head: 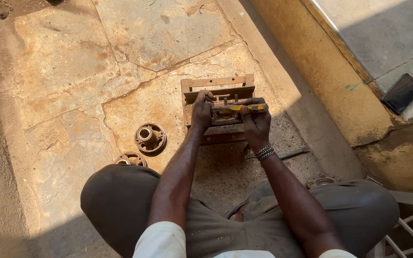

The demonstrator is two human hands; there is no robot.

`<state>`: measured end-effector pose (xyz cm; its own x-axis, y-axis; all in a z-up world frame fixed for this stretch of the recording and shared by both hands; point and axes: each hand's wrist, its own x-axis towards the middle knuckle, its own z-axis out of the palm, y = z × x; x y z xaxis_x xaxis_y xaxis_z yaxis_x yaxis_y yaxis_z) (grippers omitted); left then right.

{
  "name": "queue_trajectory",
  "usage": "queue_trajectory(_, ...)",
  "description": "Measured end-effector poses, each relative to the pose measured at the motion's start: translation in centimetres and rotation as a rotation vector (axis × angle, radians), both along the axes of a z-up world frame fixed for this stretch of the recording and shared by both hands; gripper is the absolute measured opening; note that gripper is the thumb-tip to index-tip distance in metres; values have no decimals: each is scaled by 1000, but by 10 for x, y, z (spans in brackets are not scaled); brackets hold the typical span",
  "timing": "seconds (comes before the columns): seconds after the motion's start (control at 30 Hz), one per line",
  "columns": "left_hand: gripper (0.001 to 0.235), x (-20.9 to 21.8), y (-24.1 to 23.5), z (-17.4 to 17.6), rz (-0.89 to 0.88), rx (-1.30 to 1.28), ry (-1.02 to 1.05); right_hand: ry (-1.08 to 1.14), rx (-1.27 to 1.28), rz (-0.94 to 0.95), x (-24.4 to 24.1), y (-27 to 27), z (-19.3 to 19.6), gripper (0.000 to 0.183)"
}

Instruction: The person sits on the ground and uses a chisel to scrape rust and debris from a metal part clamped in a vise. They rotate the part to access different areas and continue scraping until the surface appears cleaner.

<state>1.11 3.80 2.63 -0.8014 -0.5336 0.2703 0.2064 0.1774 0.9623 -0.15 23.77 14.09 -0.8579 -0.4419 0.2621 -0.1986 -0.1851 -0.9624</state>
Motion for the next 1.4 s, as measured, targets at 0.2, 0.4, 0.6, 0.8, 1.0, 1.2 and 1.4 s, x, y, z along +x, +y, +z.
queue_trajectory(0.2,21,2,5,3,7,28,-59,262,-173,-66,1,11,-13,24)
queue_trajectory(0.4,17,8,11,8,97,-181,-12,-29,-39,-4,-5,15,-10,28)
queue_trajectory(0.6,15,8,13,11,162,-292,-79,244,-30,-42,-1,14,-16,32)
queue_trajectory(0.8,14,6,15,7,145,-206,-111,-205,58,-52,-5,26,-6,30)
queue_trajectory(1.0,14,6,13,9,170,-216,-81,245,-2,-15,9,21,-4,33)
queue_trajectory(1.2,14,1,8,3,127,-95,-40,161,39,-28,0,34,3,30)
queue_trajectory(1.4,16,-6,8,-9,94,-69,-46,492,272,-37,2,13,-5,25)
